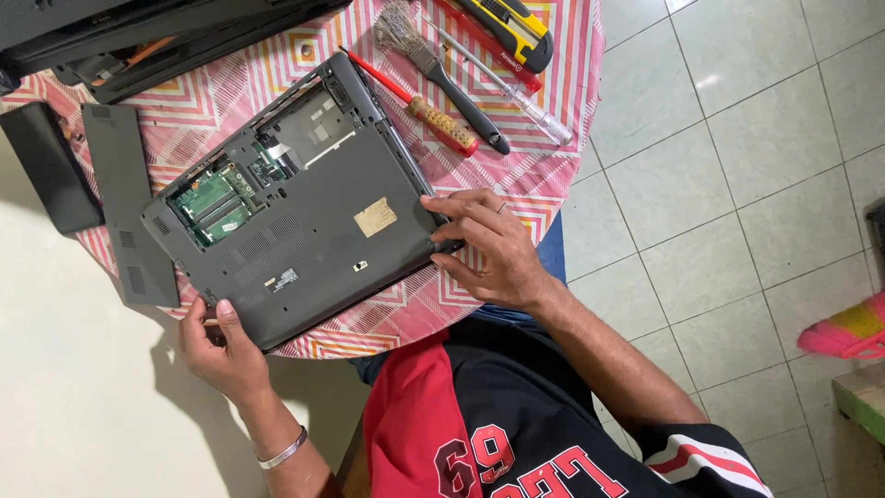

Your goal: Disassembling a laptop by removing the back cover and unscrewing internal components on a repair bench.

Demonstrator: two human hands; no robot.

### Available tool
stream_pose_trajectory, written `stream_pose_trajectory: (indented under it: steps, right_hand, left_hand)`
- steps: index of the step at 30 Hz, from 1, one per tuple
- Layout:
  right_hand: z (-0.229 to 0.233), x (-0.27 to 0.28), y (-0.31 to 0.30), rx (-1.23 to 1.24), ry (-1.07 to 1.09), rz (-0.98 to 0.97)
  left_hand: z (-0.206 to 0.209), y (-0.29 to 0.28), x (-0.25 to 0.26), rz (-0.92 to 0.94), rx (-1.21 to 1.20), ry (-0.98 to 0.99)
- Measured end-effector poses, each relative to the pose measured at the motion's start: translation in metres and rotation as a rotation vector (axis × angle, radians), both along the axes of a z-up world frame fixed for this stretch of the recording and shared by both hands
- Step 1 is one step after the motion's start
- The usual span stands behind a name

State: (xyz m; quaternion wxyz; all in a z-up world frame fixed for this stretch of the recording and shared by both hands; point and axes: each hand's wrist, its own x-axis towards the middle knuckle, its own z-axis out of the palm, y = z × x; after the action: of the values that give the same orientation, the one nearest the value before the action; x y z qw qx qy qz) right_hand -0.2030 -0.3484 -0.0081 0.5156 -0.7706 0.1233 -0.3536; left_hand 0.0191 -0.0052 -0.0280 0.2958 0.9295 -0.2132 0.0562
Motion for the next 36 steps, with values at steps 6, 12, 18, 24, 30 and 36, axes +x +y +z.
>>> stream_pose_trajectory:
  steps: [6,12,18,24,30,36]
  right_hand:
    - [-0.002,-0.001,0.001,-0.011,-0.006,-0.003]
    - [0.018,-0.005,-0.006,-0.052,0.015,0.103]
    - [0.027,0.001,-0.012,0.279,-0.066,0.208]
    - [0.026,0.005,-0.02,0.025,0.353,-0.089]
    - [0.029,0.031,-0.017,-0.106,0.846,-0.007]
    - [0.027,0.033,-0.022,-0.143,0.789,0.007]
  left_hand:
    - [0.009,-0.007,-0.005,0.043,0.032,0.044]
    - [0.033,-0.027,-0.009,0.304,-0.041,0.274]
    - [0.077,-0.036,0.005,0.602,-0.102,0.694]
    - [0.089,-0.03,0.024,0.61,-0.313,0.787]
    - [0.085,-0.02,0.031,0.547,-0.48,0.866]
    - [0.084,-0.018,0.031,0.471,-0.525,0.896]
